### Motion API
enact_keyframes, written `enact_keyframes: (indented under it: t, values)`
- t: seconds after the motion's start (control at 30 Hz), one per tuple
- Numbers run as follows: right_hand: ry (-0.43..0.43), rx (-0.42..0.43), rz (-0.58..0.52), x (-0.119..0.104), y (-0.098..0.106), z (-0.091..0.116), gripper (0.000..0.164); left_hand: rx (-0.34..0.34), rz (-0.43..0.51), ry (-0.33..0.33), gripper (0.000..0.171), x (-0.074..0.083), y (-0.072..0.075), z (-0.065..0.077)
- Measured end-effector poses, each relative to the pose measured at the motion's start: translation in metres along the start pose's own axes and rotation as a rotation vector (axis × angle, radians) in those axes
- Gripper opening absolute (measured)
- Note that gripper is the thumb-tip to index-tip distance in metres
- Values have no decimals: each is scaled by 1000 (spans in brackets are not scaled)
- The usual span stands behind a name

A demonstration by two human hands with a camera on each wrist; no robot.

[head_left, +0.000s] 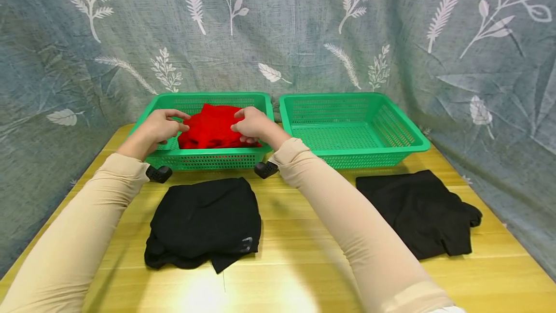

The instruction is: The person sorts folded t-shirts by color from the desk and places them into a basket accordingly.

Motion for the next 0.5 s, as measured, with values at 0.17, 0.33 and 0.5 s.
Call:
enact_keyframes:
  t: [0.17,0.33,0.5]
  values:
    - [42,-32,-10,-4,-1,8,55,-3,5,-17,52,2,2,8]
    - [68,-63,-9,-6,-3,16,55,-5,14,-50,51,7,2,19]
    - [96,-83,1,-9,-5,25,53,-5,24,-83,50,9,4,30]
Point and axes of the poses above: each hand's wrist, its own z-axis away from the middle knuckle, its own y-axis out of the back of the hand, x = y × z, the point moved 9 cm from there along -z, towards the middle knuckle, and after that the axes turned 4 degrees about -z, right-handed, at the moved point
